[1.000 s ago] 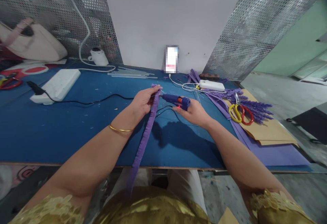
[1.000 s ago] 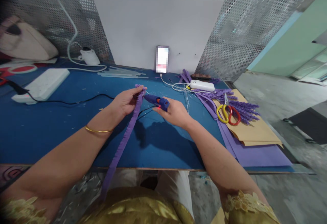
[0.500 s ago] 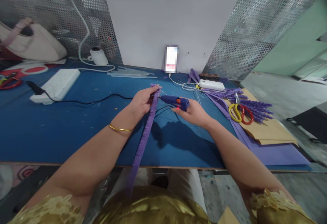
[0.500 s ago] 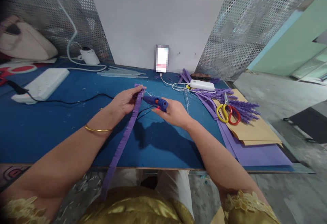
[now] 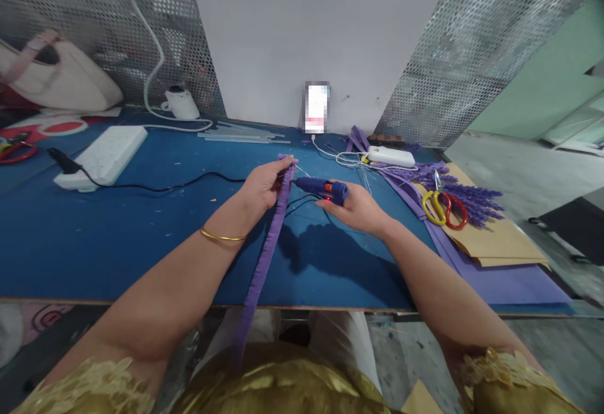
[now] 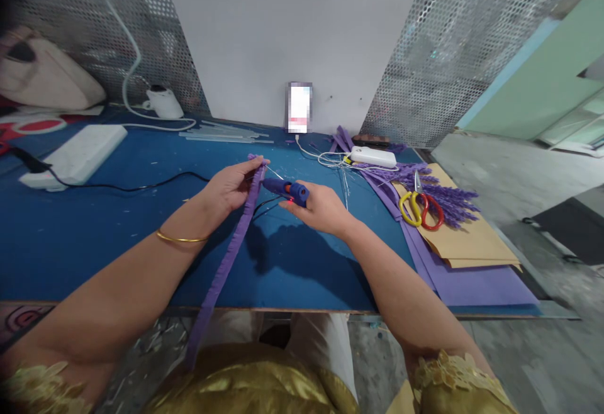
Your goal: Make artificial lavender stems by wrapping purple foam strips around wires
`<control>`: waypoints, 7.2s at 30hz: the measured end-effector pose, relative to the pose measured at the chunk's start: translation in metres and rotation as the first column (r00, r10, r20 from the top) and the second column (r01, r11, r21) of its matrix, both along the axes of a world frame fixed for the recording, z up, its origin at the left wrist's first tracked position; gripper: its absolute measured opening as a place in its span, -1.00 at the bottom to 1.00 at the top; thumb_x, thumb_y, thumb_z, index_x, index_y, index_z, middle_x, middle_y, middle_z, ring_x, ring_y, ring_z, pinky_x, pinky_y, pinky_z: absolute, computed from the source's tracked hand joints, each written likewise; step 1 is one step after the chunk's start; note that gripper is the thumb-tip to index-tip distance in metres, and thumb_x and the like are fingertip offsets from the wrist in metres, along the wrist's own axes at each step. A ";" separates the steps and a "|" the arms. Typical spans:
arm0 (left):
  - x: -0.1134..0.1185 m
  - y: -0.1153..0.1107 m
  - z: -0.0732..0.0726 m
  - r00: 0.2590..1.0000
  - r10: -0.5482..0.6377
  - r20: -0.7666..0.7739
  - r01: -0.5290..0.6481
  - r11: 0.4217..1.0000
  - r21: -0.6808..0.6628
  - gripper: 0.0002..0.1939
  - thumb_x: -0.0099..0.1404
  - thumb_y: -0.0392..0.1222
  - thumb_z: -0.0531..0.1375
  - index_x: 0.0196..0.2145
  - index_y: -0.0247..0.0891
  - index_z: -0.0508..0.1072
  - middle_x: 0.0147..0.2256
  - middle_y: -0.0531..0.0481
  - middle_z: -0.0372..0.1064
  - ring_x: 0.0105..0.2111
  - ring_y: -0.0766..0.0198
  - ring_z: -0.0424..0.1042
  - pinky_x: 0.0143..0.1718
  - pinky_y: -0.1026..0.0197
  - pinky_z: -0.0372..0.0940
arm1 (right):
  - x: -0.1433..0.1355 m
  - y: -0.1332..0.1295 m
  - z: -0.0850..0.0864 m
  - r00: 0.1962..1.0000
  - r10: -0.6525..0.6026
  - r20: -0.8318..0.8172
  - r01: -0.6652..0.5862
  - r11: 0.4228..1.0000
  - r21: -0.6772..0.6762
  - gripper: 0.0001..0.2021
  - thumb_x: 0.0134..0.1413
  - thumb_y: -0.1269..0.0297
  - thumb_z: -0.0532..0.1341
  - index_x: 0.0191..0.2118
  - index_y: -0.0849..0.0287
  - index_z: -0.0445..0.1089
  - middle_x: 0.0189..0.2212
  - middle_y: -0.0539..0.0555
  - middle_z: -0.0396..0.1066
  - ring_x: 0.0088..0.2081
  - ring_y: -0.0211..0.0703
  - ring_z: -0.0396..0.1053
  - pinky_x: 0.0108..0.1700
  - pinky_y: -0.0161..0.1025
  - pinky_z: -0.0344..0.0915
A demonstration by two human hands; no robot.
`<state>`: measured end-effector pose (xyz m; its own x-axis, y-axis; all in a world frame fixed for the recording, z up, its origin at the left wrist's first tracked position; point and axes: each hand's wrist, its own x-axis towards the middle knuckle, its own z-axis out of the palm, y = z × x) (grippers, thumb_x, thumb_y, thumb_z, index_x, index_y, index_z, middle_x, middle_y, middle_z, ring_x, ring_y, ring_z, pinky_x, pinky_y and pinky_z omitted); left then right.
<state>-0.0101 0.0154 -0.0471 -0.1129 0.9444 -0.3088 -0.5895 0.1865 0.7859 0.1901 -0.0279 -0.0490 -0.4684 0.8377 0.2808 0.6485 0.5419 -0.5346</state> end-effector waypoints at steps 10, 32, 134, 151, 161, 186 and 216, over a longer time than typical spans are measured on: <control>-0.004 0.003 -0.001 0.999 0.026 0.023 -0.026 0.999 -0.019 -0.80 -0.05 -0.44 0.46 -0.52 -0.32 0.52 -0.57 0.03 0.47 -0.57 0.40 0.40 -0.50 0.37 0.37 | 0.006 0.005 0.003 0.993 0.022 -0.117 -0.033 0.995 -0.095 -0.67 0.13 -0.03 0.23 -0.25 0.17 0.43 -0.52 0.01 0.37 -0.52 -0.23 0.21 -0.43 -0.26 0.13; 0.011 -0.013 0.006 0.998 -0.065 -0.026 0.063 0.995 -0.072 -0.83 -0.01 -0.43 0.44 -0.57 -0.31 0.53 -0.59 0.02 0.44 -0.60 0.44 0.35 -0.54 0.43 0.31 | 0.022 0.053 -0.031 0.873 -0.371 -0.317 0.210 0.872 -0.442 -0.82 0.04 0.22 0.32 -0.45 0.19 0.39 -0.45 0.12 0.48 -0.36 -0.13 0.44 -0.36 -0.27 0.32; 0.036 -0.057 0.004 0.808 -0.534 -0.251 0.532 0.843 -0.079 -0.94 -0.04 -0.27 0.32 -0.54 -0.31 0.55 -0.58 0.03 0.40 -0.60 0.40 0.26 -0.57 0.35 0.15 | 0.018 0.026 -0.003 0.663 -0.028 -0.748 -0.520 0.702 -0.487 -0.71 -0.17 0.32 0.45 -0.21 0.18 0.57 -0.35 0.00 0.53 -0.39 -0.33 0.37 -0.43 -0.42 0.22; 0.030 -0.050 -0.001 0.748 -0.625 -0.224 0.614 0.780 -0.123 -0.85 0.01 -0.21 0.32 -0.45 -0.35 0.59 -0.54 -0.05 0.45 -0.59 0.37 0.30 -0.58 0.32 0.17 | 0.017 0.024 0.001 0.643 -0.093 -0.761 -0.489 0.714 -0.501 -0.75 -0.21 0.27 0.46 -0.35 0.20 0.48 -0.49 -0.03 0.45 -0.52 -0.37 0.29 -0.52 -0.41 0.17; 0.033 -0.055 -0.005 0.687 -0.610 -0.395 0.641 0.765 -0.066 -0.87 -0.04 -0.19 0.36 -0.59 -0.31 0.58 -0.62 0.00 0.40 -0.63 0.39 0.26 -0.58 0.31 0.11 | 0.017 0.021 0.004 0.703 -0.047 -0.709 -0.512 0.658 -0.552 -0.81 -0.22 0.35 0.44 -0.46 0.22 0.42 -0.56 -0.06 0.43 -0.52 -0.35 0.32 -0.47 -0.38 0.23; 0.036 -0.053 -0.009 0.702 -0.551 -0.451 0.592 0.804 -0.059 -0.81 -0.16 -0.18 0.39 -0.51 -0.29 0.63 -0.51 -0.05 0.53 -0.49 0.29 0.42 -0.45 0.31 0.26 | 0.008 0.014 0.005 0.785 -0.038 -0.619 -0.309 0.841 -0.444 -0.76 -0.24 0.34 0.41 -0.56 0.20 0.30 -0.66 -0.12 0.27 -0.56 -0.35 0.18 -0.47 -0.34 0.05; 0.038 -0.055 -0.012 0.819 -0.536 -0.205 0.558 0.827 0.068 -0.74 -0.09 -0.15 0.49 -0.45 -0.34 0.61 -0.48 -0.02 0.50 -0.49 0.41 0.39 -0.44 0.39 0.25 | 0.024 0.025 0.004 0.640 -0.022 -0.768 -0.575 0.650 -0.498 -0.69 -0.10 0.34 0.43 -0.15 0.19 0.55 -0.31 0.01 0.54 -0.35 -0.33 0.42 -0.32 -0.40 0.32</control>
